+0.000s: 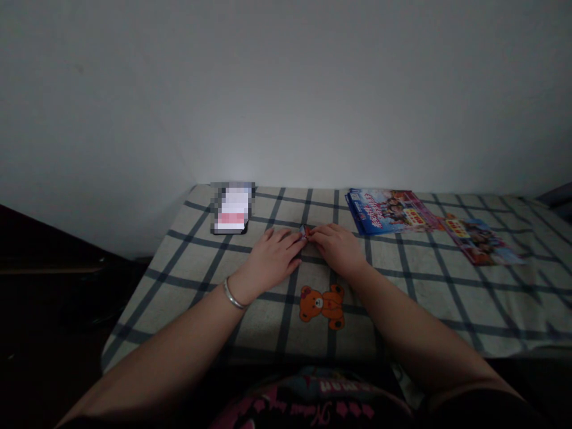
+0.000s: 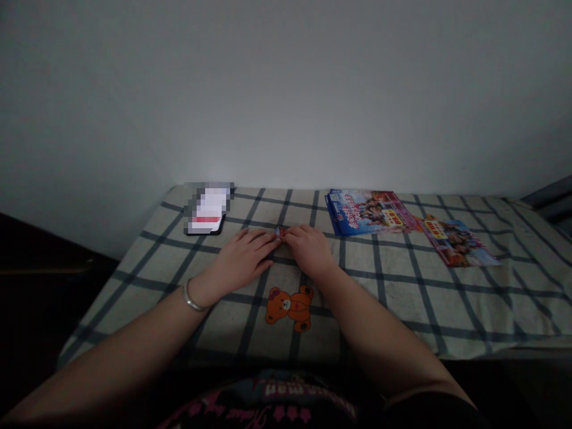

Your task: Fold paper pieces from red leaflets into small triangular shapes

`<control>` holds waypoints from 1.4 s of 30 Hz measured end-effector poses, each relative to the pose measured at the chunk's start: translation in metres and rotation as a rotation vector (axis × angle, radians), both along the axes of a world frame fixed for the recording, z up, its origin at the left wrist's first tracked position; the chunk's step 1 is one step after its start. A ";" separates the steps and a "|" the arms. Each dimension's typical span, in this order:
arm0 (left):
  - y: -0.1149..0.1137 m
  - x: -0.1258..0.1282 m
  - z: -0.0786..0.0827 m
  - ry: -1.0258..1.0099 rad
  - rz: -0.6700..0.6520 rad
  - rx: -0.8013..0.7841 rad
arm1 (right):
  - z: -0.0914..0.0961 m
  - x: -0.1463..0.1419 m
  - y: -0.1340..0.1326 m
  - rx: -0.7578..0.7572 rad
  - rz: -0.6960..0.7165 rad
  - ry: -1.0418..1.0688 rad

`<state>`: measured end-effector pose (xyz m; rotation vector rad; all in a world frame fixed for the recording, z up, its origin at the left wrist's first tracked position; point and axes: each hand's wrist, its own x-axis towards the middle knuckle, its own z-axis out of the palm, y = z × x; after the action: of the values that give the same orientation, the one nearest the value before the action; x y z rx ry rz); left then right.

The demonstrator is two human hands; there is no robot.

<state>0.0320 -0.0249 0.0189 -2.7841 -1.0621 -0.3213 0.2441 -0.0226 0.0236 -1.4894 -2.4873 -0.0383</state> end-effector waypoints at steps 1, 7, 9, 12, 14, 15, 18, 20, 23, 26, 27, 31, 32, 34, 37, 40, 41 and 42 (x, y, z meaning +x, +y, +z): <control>0.001 -0.001 0.001 0.002 -0.001 0.003 | 0.001 0.000 0.000 -0.002 -0.004 -0.007; 0.011 -0.010 0.008 0.025 -0.042 0.000 | 0.002 0.000 -0.002 0.004 -0.017 -0.024; 0.011 -0.011 0.011 0.012 -0.044 0.005 | 0.001 0.000 -0.001 0.001 -0.020 -0.022; 0.009 -0.011 0.014 0.006 -0.030 0.004 | -0.001 0.001 -0.001 0.001 -0.028 -0.025; 0.008 -0.013 0.016 0.005 -0.020 0.009 | -0.002 0.001 -0.001 0.004 -0.036 -0.024; 0.008 -0.014 0.016 0.004 -0.015 0.016 | -0.002 0.001 -0.001 0.006 -0.039 -0.021; 0.010 -0.022 0.018 0.010 -0.005 0.028 | 0.001 0.000 -0.003 0.005 -0.036 -0.008; 0.012 -0.027 0.020 0.024 -0.038 0.000 | 0.004 -0.002 -0.005 -0.005 -0.029 -0.006; 0.015 -0.030 0.021 0.020 -0.035 -0.011 | 0.007 -0.003 -0.006 -0.012 -0.034 -0.007; 0.016 -0.027 0.018 0.014 -0.009 -0.002 | 0.005 -0.002 -0.006 -0.026 -0.009 0.006; 0.016 -0.026 0.016 0.006 -0.009 0.005 | 0.003 -0.001 -0.005 -0.033 0.009 0.013; 0.016 -0.023 0.007 -0.003 -0.096 0.011 | -0.002 0.002 -0.003 -0.035 0.057 0.033; 0.016 -0.022 0.005 0.004 -0.113 0.004 | -0.003 0.002 -0.002 -0.029 0.052 0.033; 0.016 -0.021 0.002 0.011 -0.115 -0.016 | -0.003 0.000 -0.003 -0.013 0.039 0.032; 0.014 -0.017 0.002 0.002 -0.074 -0.035 | -0.001 -0.004 -0.007 0.014 0.040 0.034; 0.009 -0.009 0.004 0.011 -0.033 -0.016 | 0.000 -0.007 -0.010 0.039 0.048 0.038; 0.007 -0.006 0.004 0.010 -0.020 -0.004 | 0.000 -0.007 -0.010 0.040 0.042 0.038; 0.006 -0.003 0.004 0.007 -0.001 0.007 | 0.001 -0.008 -0.010 0.038 0.034 0.036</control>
<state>0.0287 -0.0191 0.0230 -2.7776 -1.0557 -0.3152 0.2364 -0.0329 0.0243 -1.4199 -2.4691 -0.0519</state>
